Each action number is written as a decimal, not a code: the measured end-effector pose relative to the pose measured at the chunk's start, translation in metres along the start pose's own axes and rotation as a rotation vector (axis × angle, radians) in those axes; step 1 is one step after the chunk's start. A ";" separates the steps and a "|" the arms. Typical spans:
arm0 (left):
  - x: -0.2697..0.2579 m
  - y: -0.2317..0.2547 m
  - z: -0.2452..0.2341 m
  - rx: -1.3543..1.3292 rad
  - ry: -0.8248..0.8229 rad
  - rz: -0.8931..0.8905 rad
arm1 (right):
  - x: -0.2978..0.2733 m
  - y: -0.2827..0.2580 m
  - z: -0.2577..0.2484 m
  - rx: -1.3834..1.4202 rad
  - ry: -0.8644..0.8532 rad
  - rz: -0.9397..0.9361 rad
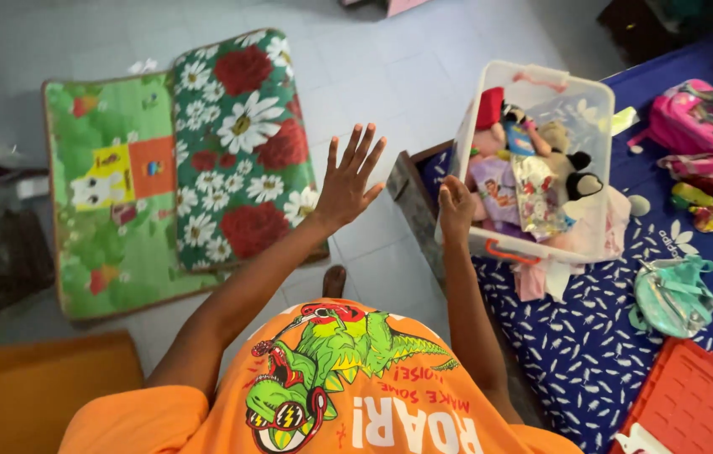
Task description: Organizing various toys into a plastic bin and searching for items inside a wooden wardrobe.
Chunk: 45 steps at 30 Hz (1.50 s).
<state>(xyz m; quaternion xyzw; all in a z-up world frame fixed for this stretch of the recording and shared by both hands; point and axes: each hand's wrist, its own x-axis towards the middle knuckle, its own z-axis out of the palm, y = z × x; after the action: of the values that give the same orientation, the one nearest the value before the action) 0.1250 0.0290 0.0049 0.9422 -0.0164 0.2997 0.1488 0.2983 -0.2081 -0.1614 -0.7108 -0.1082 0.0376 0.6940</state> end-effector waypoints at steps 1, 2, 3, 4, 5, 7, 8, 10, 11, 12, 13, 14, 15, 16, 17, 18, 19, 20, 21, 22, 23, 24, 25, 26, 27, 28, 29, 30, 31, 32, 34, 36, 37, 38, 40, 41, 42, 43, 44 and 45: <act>0.013 -0.006 0.003 -0.007 0.000 0.015 | 0.014 0.008 -0.004 0.000 0.016 -0.005; 0.025 -0.013 0.005 -0.017 -0.008 0.029 | 0.028 0.016 -0.005 -0.030 0.023 -0.079; 0.037 -0.020 0.007 -0.027 -0.016 0.043 | 0.041 0.025 -0.007 -0.060 0.030 -0.152; 0.047 -0.027 0.010 -0.030 -0.017 0.052 | 0.047 0.016 -0.002 -0.059 0.040 -0.154; 0.058 -0.033 0.014 -0.038 -0.025 0.070 | 0.051 0.007 0.003 -0.047 0.085 -0.133; 0.078 -0.047 0.020 -0.050 -0.034 0.097 | 0.061 -0.011 0.012 -0.035 0.140 -0.113; 0.086 -0.052 0.024 -0.054 -0.036 0.111 | 0.062 -0.020 0.014 -0.119 0.150 -0.185; 0.099 -0.060 0.029 -0.066 -0.045 0.130 | 0.064 -0.032 0.020 -0.208 0.170 -0.248; 0.103 -0.062 0.032 -0.072 -0.040 0.134 | 0.065 -0.037 0.023 -0.202 0.186 -0.225; 0.110 -0.065 0.034 -0.075 -0.030 0.137 | 0.071 -0.042 0.026 -0.194 0.198 -0.206; 0.116 -0.067 0.037 -0.080 -0.032 0.143 | 0.077 -0.040 0.023 -0.196 0.206 -0.205; 0.120 -0.070 0.038 -0.088 -0.023 0.139 | 0.082 -0.037 0.022 -0.203 0.197 -0.200; 0.123 -0.073 0.040 -0.096 -0.014 0.136 | 0.088 -0.034 0.020 -0.209 0.189 -0.196; 0.125 -0.077 0.041 -0.097 -0.019 0.134 | 0.091 -0.037 0.021 -0.210 0.188 -0.191; 0.127 -0.080 0.043 -0.108 -0.021 0.118 | 0.095 -0.040 0.021 -0.219 0.192 -0.217; 0.130 -0.084 0.044 -0.116 -0.021 0.101 | 0.101 -0.044 0.022 -0.226 0.193 -0.247; 0.132 -0.088 0.046 -0.116 -0.021 0.099 | 0.107 -0.050 0.024 -0.227 0.191 -0.246; 0.136 -0.093 0.048 -0.122 -0.027 0.078 | 0.115 -0.056 0.026 -0.263 0.189 -0.250; 0.139 -0.098 0.051 -0.129 -0.034 0.057 | 0.123 -0.062 0.029 -0.299 0.187 -0.254; 0.145 -0.103 0.052 -0.123 -0.029 0.049 | 0.131 -0.071 0.034 -0.297 0.177 -0.257; 0.150 -0.109 0.055 -0.113 -0.033 0.043 | 0.139 -0.081 0.039 -0.406 0.205 -0.215; 0.156 -0.115 0.057 -0.099 -0.036 0.035 | 0.148 -0.091 0.045 -0.512 0.233 -0.174; 0.162 -0.122 0.059 -0.090 -0.030 0.027 | 0.156 -0.096 0.051 -0.508 0.221 -0.179; 0.170 -0.128 0.063 -0.079 -0.023 0.027 | 0.167 -0.103 0.056 -0.497 0.222 -0.227; 0.179 -0.135 0.067 -0.067 -0.016 0.027 | 0.179 -0.109 0.060 -0.486 0.223 -0.274; 0.191 -0.142 0.070 -0.057 -0.006 0.023 | 0.196 -0.099 0.060 -0.480 0.215 -0.284; 0.204 -0.148 0.074 -0.051 0.003 0.020 | 0.215 -0.088 0.059 -0.562 0.216 -0.399; 0.213 -0.153 0.078 -0.046 0.009 0.013 | 0.230 -0.077 0.058 -0.642 0.212 -0.511; 0.223 -0.159 0.083 -0.037 0.016 0.006 | 0.246 -0.078 0.060 -0.636 0.201 -0.519; 0.235 -0.164 0.088 -0.033 0.016 0.001 | 0.261 -0.080 0.062 -0.633 0.195 -0.467; 0.262 -0.177 0.099 -0.023 0.023 -0.002 | 0.293 -0.083 0.065 -0.624 0.186 -0.423; 0.290 -0.189 0.110 -0.026 0.021 0.000 | 0.321 -0.086 0.067 -0.487 0.162 -0.357; 0.303 -0.195 0.115 -0.023 0.025 0.001 | 0.338 -0.083 0.065 -0.484 0.162 -0.362; 0.315 -0.200 0.121 -0.023 0.025 -0.011 | 0.352 -0.080 0.062 -0.530 0.163 -0.387; 0.336 -0.210 0.134 -0.023 0.029 -0.029 | 0.384 -0.072 0.055 -0.578 0.157 -0.415; 0.346 -0.215 0.141 -0.024 0.034 -0.044 | 0.401 -0.067 0.051 -0.614 0.154 -0.420; 0.355 -0.220 0.148 -0.024 0.040 -0.063 | 0.418 -0.063 0.048 -0.649 0.149 -0.426; 0.364 -0.225 0.155 -0.023 0.046 -0.072 | 0.430 -0.067 0.048 -0.651 0.139 -0.431; 0.369 -0.228 0.162 -0.025 0.045 -0.078 | 0.438 -0.070 0.049 -0.653 0.139 -0.403; 0.375 -0.231 0.169 -0.027 0.045 -0.085 | 0.446 -0.073 0.049 -0.655 0.138 -0.376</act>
<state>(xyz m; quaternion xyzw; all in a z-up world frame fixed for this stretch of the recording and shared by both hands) 0.5545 0.2229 0.0248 0.9330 0.0228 0.3139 0.1743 0.7154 -0.0675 -0.0468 -0.8635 -0.1958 -0.1749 0.4307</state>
